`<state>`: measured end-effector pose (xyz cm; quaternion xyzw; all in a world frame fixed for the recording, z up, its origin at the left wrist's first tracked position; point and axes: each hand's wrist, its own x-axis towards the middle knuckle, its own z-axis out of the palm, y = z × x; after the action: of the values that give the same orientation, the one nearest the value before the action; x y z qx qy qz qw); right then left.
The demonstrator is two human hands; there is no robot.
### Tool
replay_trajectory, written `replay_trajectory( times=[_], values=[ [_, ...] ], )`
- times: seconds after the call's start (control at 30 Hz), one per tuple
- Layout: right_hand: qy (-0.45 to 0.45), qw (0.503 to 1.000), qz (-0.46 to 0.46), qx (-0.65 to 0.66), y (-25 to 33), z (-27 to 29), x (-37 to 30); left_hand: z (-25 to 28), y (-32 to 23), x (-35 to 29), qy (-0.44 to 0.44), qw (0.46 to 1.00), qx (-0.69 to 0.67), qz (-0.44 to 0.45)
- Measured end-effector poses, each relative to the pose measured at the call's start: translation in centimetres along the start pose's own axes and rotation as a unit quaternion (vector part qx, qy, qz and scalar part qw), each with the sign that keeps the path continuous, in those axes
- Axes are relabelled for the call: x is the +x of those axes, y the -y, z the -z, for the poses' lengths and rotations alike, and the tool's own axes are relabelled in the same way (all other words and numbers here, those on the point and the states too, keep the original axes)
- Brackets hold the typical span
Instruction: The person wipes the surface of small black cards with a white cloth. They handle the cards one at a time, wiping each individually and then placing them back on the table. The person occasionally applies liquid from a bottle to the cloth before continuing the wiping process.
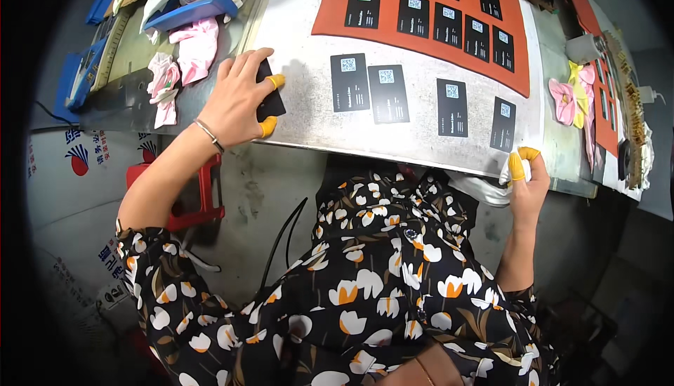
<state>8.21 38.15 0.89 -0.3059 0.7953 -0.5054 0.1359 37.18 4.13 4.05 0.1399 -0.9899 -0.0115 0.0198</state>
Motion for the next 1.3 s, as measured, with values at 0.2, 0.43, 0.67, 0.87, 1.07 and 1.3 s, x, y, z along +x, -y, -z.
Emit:
replay_trajectory(
  times=[0.2, 0.43, 0.67, 0.87, 1.07, 1.3],
  values=[
    [0.0, 0.999, -0.03, -0.029, -1.2, 2.1, 0.4, 0.2, 0.3, 0.8, -0.032, 0.979, -0.19, 0.065],
    [0.031, 0.989, -0.01, -0.142, -1.5, 5.8, 1.6, -3.2, 2.4, 0.5, -0.06, 0.96, -0.268, 0.053],
    [0.118, 0.948, 0.034, -0.293, -0.3, 4.8, 7.7, -3.0, -12.5, 6.4, -0.088, 0.958, -0.255, -0.097],
    [0.138, 0.924, 0.079, -0.349, -0.6, 0.6, 11.6, -6.1, -23.6, 11.8, -0.04, 0.947, -0.235, -0.218],
    [0.118, 0.921, 0.046, -0.368, -0.5, -1.5, 12.4, -6.3, -24.3, 11.7, -0.046, 0.956, -0.208, -0.201],
    [0.113, 0.924, 0.072, -0.358, -0.8, -1.0, 8.6, -6.2, -24.3, 11.5, -0.028, 0.964, -0.166, -0.207]
  ],
)
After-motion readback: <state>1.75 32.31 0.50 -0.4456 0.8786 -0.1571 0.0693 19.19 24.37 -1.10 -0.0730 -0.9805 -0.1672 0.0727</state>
